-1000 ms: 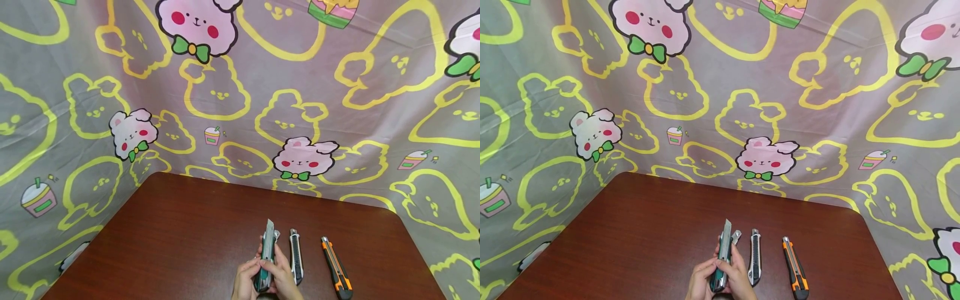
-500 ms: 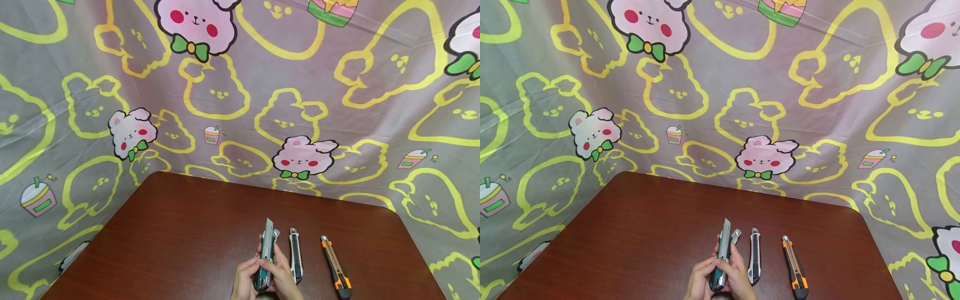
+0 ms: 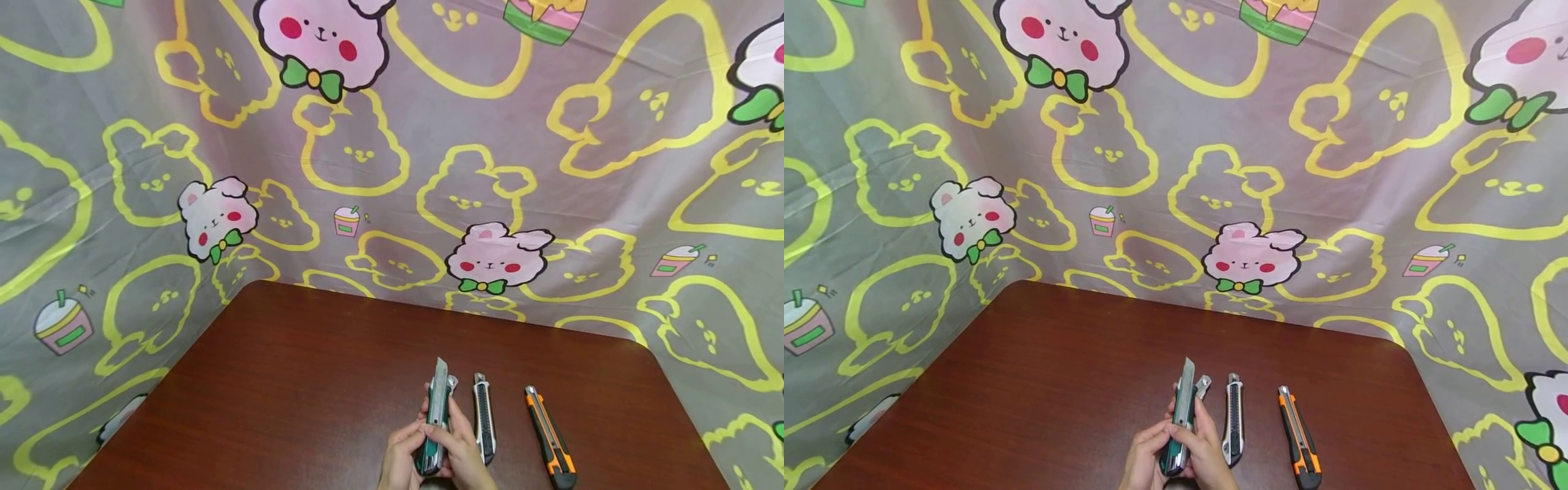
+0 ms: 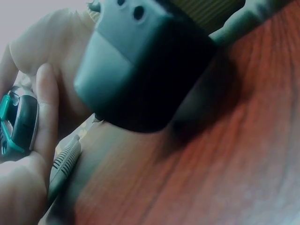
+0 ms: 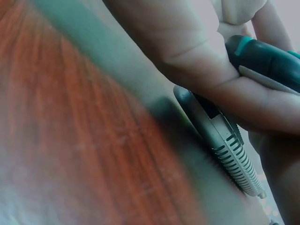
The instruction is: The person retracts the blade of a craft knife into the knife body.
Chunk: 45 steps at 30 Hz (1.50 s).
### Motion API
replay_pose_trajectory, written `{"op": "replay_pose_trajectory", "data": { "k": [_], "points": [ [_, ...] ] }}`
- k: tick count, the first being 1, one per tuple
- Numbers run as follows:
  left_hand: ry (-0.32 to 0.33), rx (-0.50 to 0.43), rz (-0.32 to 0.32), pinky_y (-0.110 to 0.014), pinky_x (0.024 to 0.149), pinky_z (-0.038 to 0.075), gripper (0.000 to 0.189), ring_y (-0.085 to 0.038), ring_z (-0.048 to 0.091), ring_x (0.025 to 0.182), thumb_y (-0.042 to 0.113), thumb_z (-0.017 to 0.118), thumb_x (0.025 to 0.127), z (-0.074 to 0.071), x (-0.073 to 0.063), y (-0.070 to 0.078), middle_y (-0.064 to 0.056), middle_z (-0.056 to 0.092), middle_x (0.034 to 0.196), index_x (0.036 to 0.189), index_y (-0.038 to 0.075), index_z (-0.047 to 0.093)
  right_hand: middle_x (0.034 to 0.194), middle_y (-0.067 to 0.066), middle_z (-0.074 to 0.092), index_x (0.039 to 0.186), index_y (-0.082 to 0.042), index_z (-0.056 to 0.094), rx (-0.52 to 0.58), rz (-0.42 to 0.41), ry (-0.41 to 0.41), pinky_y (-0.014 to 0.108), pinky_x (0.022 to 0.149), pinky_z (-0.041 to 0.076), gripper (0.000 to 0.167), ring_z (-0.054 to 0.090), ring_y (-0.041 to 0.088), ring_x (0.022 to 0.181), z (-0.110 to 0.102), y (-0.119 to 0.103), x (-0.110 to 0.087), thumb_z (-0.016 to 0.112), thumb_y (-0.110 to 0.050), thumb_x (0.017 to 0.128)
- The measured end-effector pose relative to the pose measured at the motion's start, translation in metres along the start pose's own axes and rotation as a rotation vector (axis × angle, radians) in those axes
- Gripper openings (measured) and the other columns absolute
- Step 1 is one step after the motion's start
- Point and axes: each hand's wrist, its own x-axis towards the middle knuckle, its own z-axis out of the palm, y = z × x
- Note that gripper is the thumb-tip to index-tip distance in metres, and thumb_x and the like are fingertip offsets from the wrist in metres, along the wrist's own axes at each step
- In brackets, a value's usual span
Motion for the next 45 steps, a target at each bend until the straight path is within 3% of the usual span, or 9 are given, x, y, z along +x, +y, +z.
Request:
{"op": "replay_pose_trajectory", "data": {
  "k": [8,16,28,34,42,45],
  "points": [
    [0.008,-0.019,-0.004,-0.034,0.063,0.059,0.044,-0.02,0.066,0.073,0.011,0.037,0.101,-0.0007,0.0002,0.0015,-0.009,0.068,0.097,0.134,-0.018,0.041,0.115,-0.004,0.054,0.145,0.015,0.018,-0.001,0.0,-0.001,0.016,0.095,0.045,0.064,0.055,0.008,0.106,0.0003,0.0008,0.0003,0.051,0.008,0.09],
    [-0.001,-0.001,-0.005,-0.033,0.064,0.059,0.048,-0.02,0.067,0.076,0.017,0.041,0.101,-0.0018,0.0001,0.0013,-0.01,0.068,0.1,0.135,-0.017,0.039,0.118,-0.003,0.053,0.147,0.002,0.026,0.016,0.003,-0.03,0.017,0.097,0.044,0.06,0.054,0.01,0.109,-0.0001,-0.0001,-0.0008,0.051,0.005,0.092],
    [-0.015,-0.011,-0.006,-0.032,0.065,0.059,0.051,-0.018,0.067,0.077,0.019,0.042,0.102,-0.0033,-0.0007,0.0008,-0.008,0.067,0.1,0.137,-0.017,0.036,0.12,-0.004,0.05,0.148,0.004,0.02,0.045,-0.01,-0.059,0.016,0.099,0.043,0.063,0.052,0.009,0.111,-0.001,0.0019,-0.002,0.049,0.007,0.092],
    [-0.013,-0.02,-0.007,-0.033,0.066,0.059,0.049,-0.019,0.068,0.077,0.019,0.043,0.102,-0.0036,0.0,0.0016,-0.007,0.068,0.099,0.135,-0.016,0.04,0.12,-0.004,0.049,0.149,-0.005,0.027,0.052,-0.016,-0.069,0.016,0.1,0.042,0.062,0.052,0.008,0.112,-0.0006,0.0003,-0.0017,0.048,0.007,0.092],
    [-0.009,-0.002,0.0,-0.033,0.066,0.059,0.045,-0.019,0.068,0.077,0.019,0.042,0.102,-0.0049,0.0012,0.0015,-0.004,0.068,0.095,0.132,-0.014,0.046,0.122,0.0,0.047,0.15,0.005,0.015,0.039,0.005,-0.067,0.016,0.1,0.042,0.07,0.051,0.007,0.113,-0.001,-0.0003,-0.0016,0.05,0.008,0.09],
    [0.005,0.011,0.008,-0.033,0.065,0.059,0.046,-0.02,0.068,0.077,0.018,0.042,0.101,-0.005,0.001,0.0015,-0.005,0.068,0.097,0.133,-0.015,0.045,0.124,0.004,0.045,0.151,0.002,0.015,0.039,0.016,-0.07,0.016,0.1,0.042,0.073,0.051,0.008,0.113,-0.0005,0.0,-0.0018,0.051,0.009,0.088]
  ]
}}
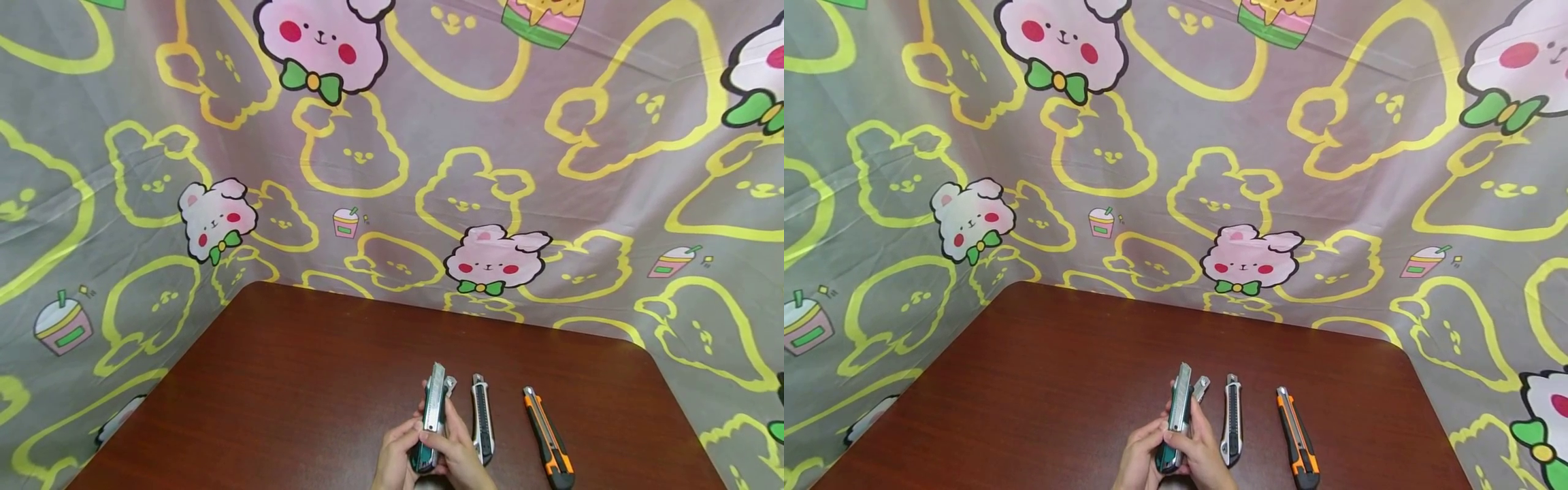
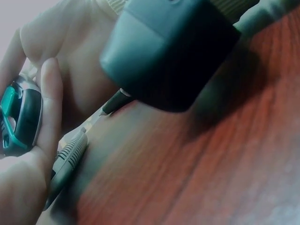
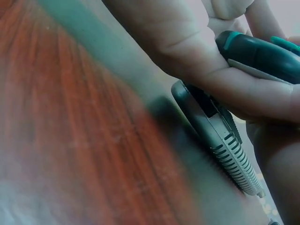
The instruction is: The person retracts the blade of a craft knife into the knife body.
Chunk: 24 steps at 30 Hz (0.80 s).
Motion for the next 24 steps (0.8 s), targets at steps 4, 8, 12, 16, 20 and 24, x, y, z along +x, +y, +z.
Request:
{"op": "replay_pose_trajectory", "data": {
  "k": [4,8,12,16,20,24],
  "points": [
    [0.013,0.008,-0.003,-0.033,0.065,0.059,0.047,-0.02,0.067,0.078,0.018,0.042,0.101,0.0002,-0.0005,0.0007,-0.006,0.068,0.099,0.134,-0.016,0.042,0.124,0.004,0.043,0.152,-0.005,0.017,0.012,-0.005,-0.019,0.017,0.1,0.043,0.074,0.051,0.009,0.114,0.0005,0.0006,-0.0005,0.051,0.009,0.088],
    [0.031,0.021,0.002,-0.033,0.064,0.059,0.049,-0.019,0.066,0.079,0.018,0.044,0.101,0.0004,-0.0001,0.002,-0.008,0.066,0.104,0.135,-0.017,0.04,0.124,-0.001,0.042,0.153,-0.011,0.017,0.029,-0.008,-0.047,0.018,0.1,0.043,0.077,0.051,0.007,0.114,0.0,0.0015,-0.0006,0.05,0.01,0.088],
    [0.044,0.038,0.008,-0.033,0.064,0.059,0.051,-0.018,0.066,0.08,0.018,0.046,0.1,0.0003,0.0001,0.0027,-0.009,0.065,0.106,0.136,-0.016,0.038,0.125,-0.001,0.04,0.155,-0.011,0.012,0.019,0.002,-0.053,0.017,0.099,0.042,0.081,0.051,0.006,0.111,-0.0003,0.0025,-0.0004,0.05,0.011,0.087],
    [0.048,0.045,0.01,-0.033,0.064,0.058,0.051,-0.018,0.066,0.081,0.019,0.046,0.1,0.0001,-0.0003,0.0026,-0.01,0.065,0.108,0.137,-0.015,0.038,0.127,0.002,0.039,0.154,-0.007,0.005,-0.004,0.006,-0.047,0.016,0.099,0.041,0.083,0.05,0.006,0.112,-0.0007,0.0029,-0.0001,0.051,0.01,0.087],
    [0.048,0.043,0.016,-0.034,0.065,0.059,0.051,-0.017,0.066,0.083,0.019,0.047,0.1,-0.0003,-0.0004,0.0031,-0.01,0.065,0.112,0.138,-0.015,0.038,0.127,0.002,0.039,0.154,-0.003,0.0,-0.007,0.007,-0.049,0.015,0.101,0.038,0.085,0.048,0.005,0.115,-0.0017,0.0034,0.0004,0.051,0.009,0.088],
    [0.048,0.04,0.021,-0.035,0.066,0.059,0.051,-0.017,0.066,0.084,0.018,0.047,0.1,-0.0008,-0.0007,0.0037,-0.012,0.065,0.114,0.138,-0.015,0.038,0.127,-0.001,0.039,0.153,-0.003,-0.002,-0.012,0.012,-0.045,0.014,0.101,0.037,0.086,0.047,0.004,0.114,-0.0021,0.0038,0.0008,0.052,0.009,0.087]
  ]
}}
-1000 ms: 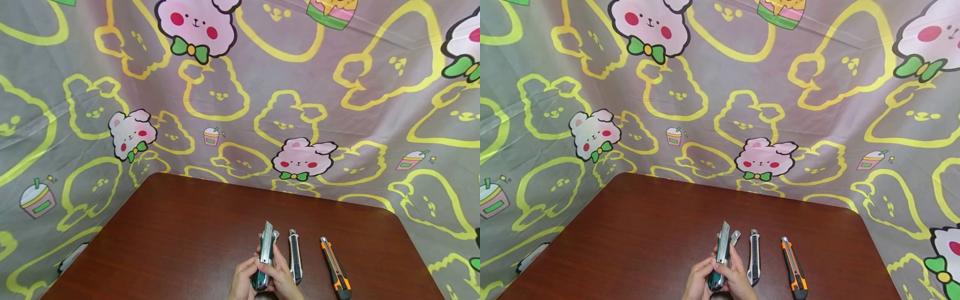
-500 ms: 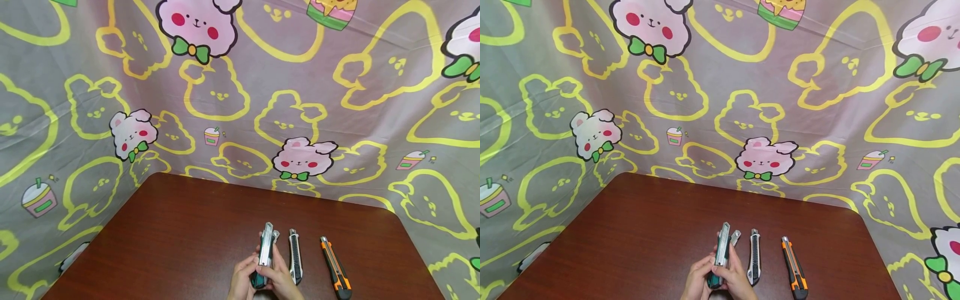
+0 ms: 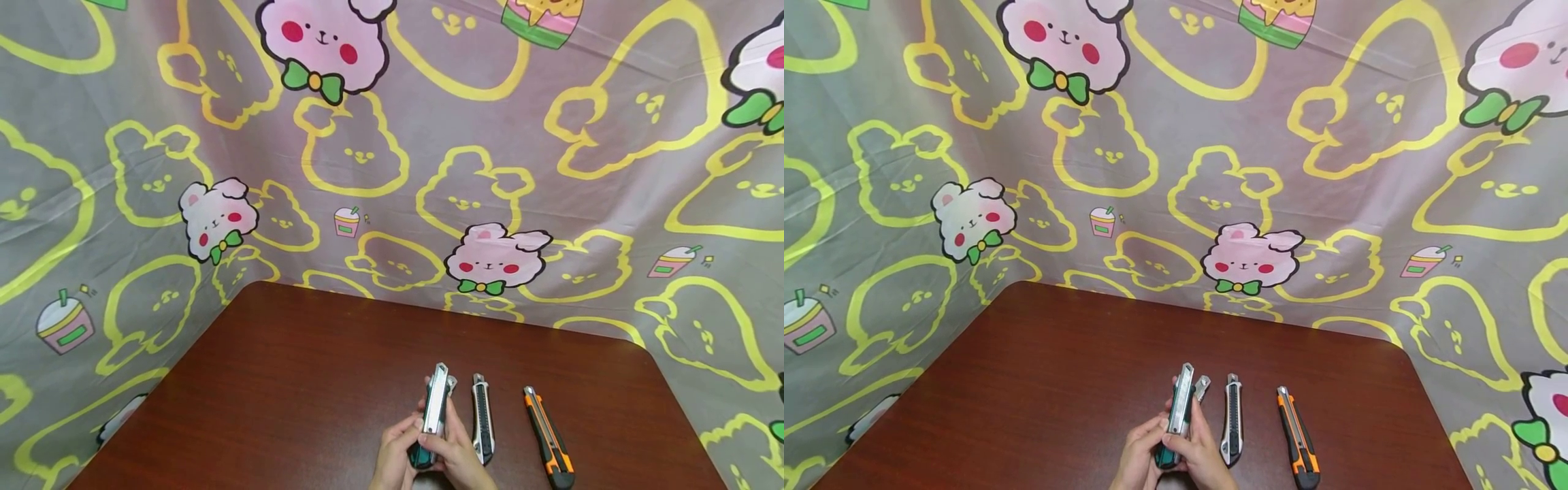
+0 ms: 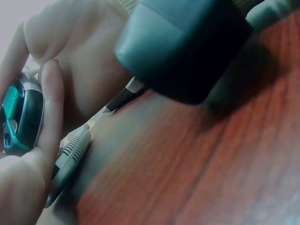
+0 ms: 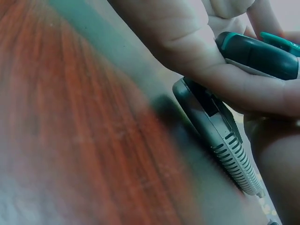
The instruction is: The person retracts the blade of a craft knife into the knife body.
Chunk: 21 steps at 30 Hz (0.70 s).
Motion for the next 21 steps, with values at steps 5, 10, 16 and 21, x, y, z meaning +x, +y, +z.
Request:
{"op": "replay_pose_trajectory", "data": {
  "k": [5,10,16,21],
  "points": [
    [0.018,0.003,-0.004,-0.036,0.066,0.059,0.049,-0.017,0.066,0.085,0.017,0.047,0.1,0.001,-0.0001,0.0011,-0.012,0.066,0.111,0.136,-0.014,0.041,0.127,-0.002,0.039,0.153,-0.001,-0.002,-0.013,-0.013,0.002,0.013,0.103,0.034,0.088,0.046,0.005,0.116,-0.0001,0.0004,-0.0002,0.053,0.009,0.086],
    [0.024,0.004,-0.004,-0.038,0.066,0.059,0.045,-0.015,0.065,0.085,0.017,0.048,0.1,0.0011,0.0,0.0019,-0.009,0.065,0.107,0.134,-0.012,0.047,0.128,0.0,0.038,0.153,-0.002,-0.002,-0.016,-0.011,0.005,0.012,0.103,0.033,0.09,0.045,0.004,0.116,0.0011,0.0001,-0.0005,0.055,0.009,0.085],
    [0.016,0.016,-0.004,-0.036,0.066,0.06,0.044,-0.014,0.065,0.086,0.017,0.048,0.1,0.0001,0.0007,0.0022,-0.009,0.066,0.106,0.133,-0.012,0.047,0.128,-0.001,0.039,0.153,-0.001,-0.002,-0.008,-0.057,-0.017,0.013,0.102,0.035,0.089,0.046,0.005,0.115,0.0017,-0.0008,-0.0001,0.054,0.012,0.084],
    [-0.018,0.008,0.004,-0.035,0.069,0.06,0.044,-0.016,0.065,0.092,0.016,0.047,0.101,-0.0014,0.0006,0.0015,-0.009,0.065,0.112,0.135,-0.012,0.045,0.127,-0.003,0.04,0.153,-0.002,0.0,-0.019,-0.092,-0.035,0.014,0.101,0.036,0.089,0.047,0.006,0.113,0.0022,-0.0012,-0.0003,0.054,0.012,0.084]
  ]
}}
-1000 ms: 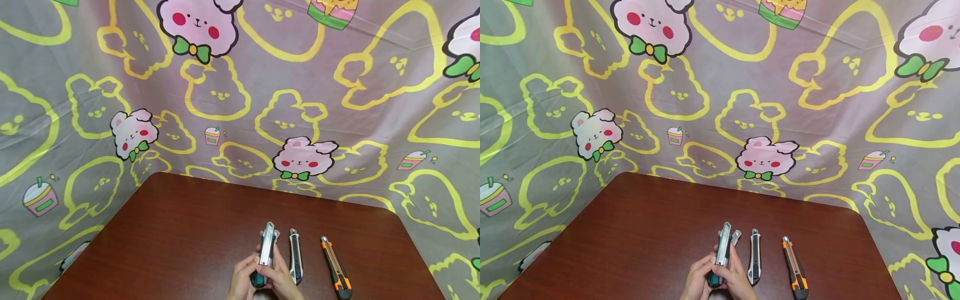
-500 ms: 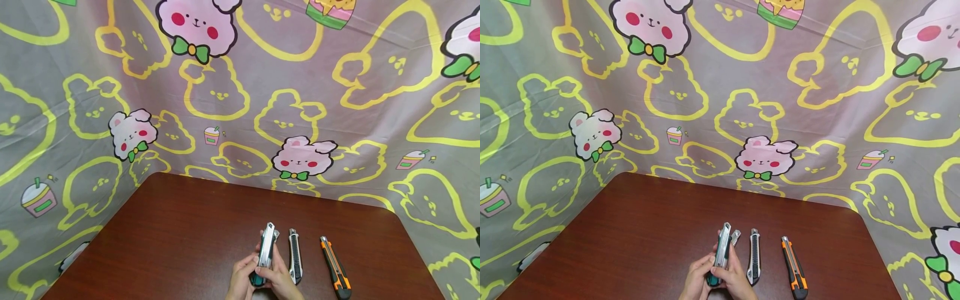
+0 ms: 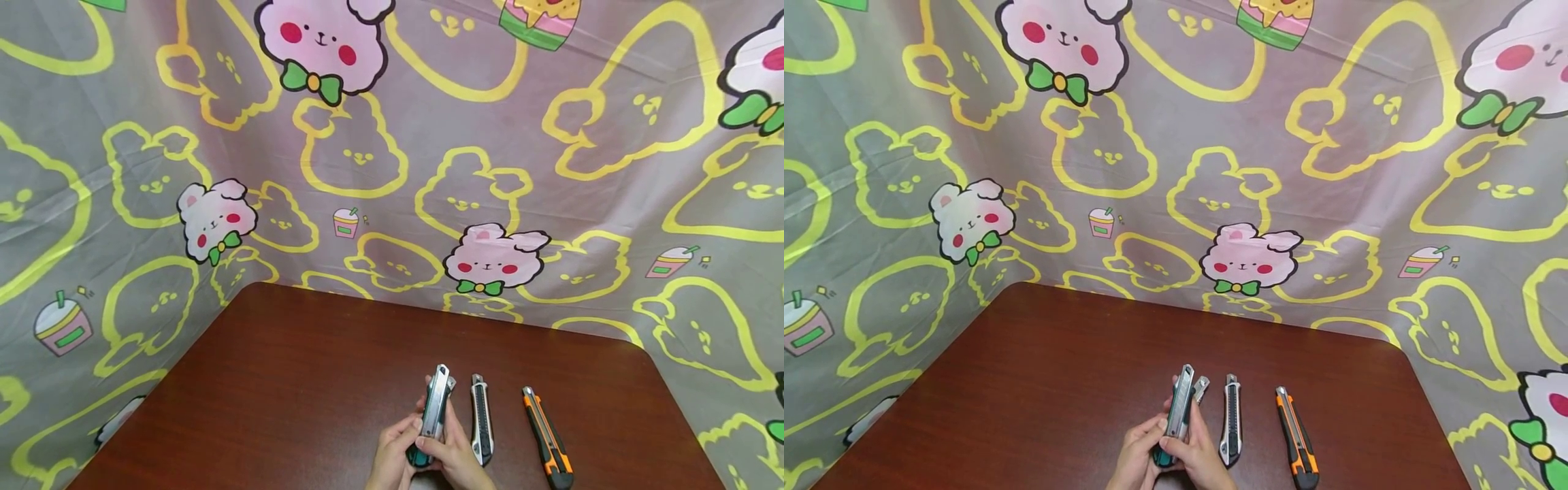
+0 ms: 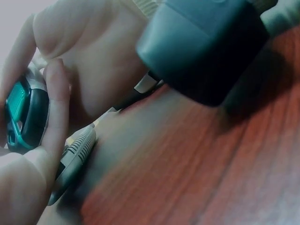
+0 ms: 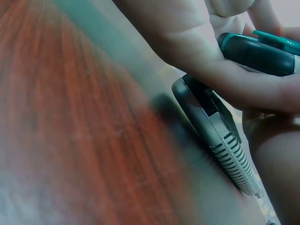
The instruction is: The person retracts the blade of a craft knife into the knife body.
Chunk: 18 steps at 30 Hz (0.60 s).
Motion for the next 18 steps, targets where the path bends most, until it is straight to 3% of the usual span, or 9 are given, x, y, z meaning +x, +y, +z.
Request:
{"op": "replay_pose_trajectory", "data": {
  "k": [18],
  "points": [
    [-0.023,-0.022,-0.012,-0.035,0.071,0.058,0.04,-0.016,0.064,0.093,0.016,0.048,0.1,-0.0018,-0.0013,0.0063,-0.009,0.064,0.114,0.132,-0.007,0.053,0.128,-0.001,0.04,0.155,-0.008,0.006,-0.058,0.011,0.015,0.015,0.101,0.037,0.087,0.046,0.007,0.116,0.0019,-0.003,0.0006,0.056,0.009,0.085]
  ]
}}
